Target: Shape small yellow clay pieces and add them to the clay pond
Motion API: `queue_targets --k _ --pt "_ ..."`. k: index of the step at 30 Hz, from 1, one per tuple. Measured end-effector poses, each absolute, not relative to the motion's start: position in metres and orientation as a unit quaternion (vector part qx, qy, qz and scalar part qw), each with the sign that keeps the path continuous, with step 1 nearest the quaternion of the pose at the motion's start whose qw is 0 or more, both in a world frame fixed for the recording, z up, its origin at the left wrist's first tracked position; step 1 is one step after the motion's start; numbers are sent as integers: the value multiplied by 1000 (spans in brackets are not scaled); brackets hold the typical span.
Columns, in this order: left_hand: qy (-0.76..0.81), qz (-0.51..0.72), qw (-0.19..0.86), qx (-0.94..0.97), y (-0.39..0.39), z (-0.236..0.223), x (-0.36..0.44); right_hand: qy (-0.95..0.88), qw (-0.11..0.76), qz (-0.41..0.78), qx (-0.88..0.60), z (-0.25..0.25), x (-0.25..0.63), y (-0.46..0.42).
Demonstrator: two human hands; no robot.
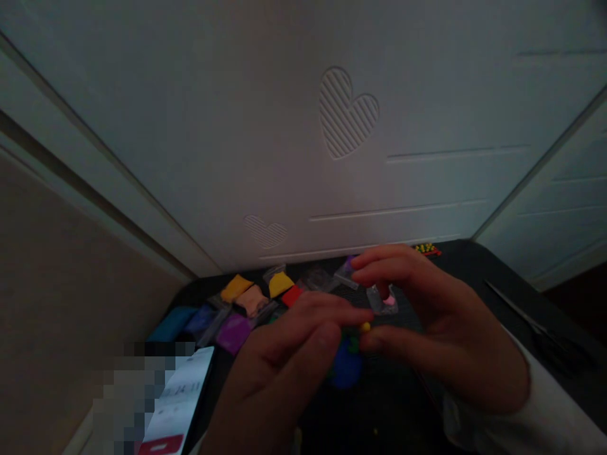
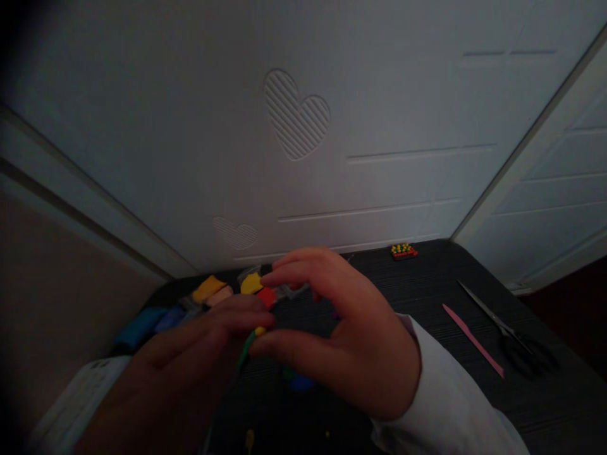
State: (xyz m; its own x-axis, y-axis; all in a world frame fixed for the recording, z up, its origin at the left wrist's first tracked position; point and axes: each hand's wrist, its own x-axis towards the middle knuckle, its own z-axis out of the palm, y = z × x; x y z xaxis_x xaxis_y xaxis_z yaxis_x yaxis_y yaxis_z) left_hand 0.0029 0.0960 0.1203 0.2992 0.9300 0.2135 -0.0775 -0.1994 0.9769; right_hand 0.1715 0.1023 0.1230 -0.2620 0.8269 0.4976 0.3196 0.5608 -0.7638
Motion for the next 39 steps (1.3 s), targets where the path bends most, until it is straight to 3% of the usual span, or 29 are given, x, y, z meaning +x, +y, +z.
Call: queue_targets --k 6,15,20,27,39 --pt "346 453 673 470 98 116 3 -735 480 274 -392 121 171 102" --pt "247 446 804 304 101 114 13 -726 505 283 -372 118 170 103" --pt "233 453 822 255 103 113 14 -725 546 211 -362 121 169 96" --pt "207 470 825 237 98 112 14 -777 502 59 -375 125 160 93" --pt "231 473 814 247 99 116 15 -786 477 5 -393 119 158 96"
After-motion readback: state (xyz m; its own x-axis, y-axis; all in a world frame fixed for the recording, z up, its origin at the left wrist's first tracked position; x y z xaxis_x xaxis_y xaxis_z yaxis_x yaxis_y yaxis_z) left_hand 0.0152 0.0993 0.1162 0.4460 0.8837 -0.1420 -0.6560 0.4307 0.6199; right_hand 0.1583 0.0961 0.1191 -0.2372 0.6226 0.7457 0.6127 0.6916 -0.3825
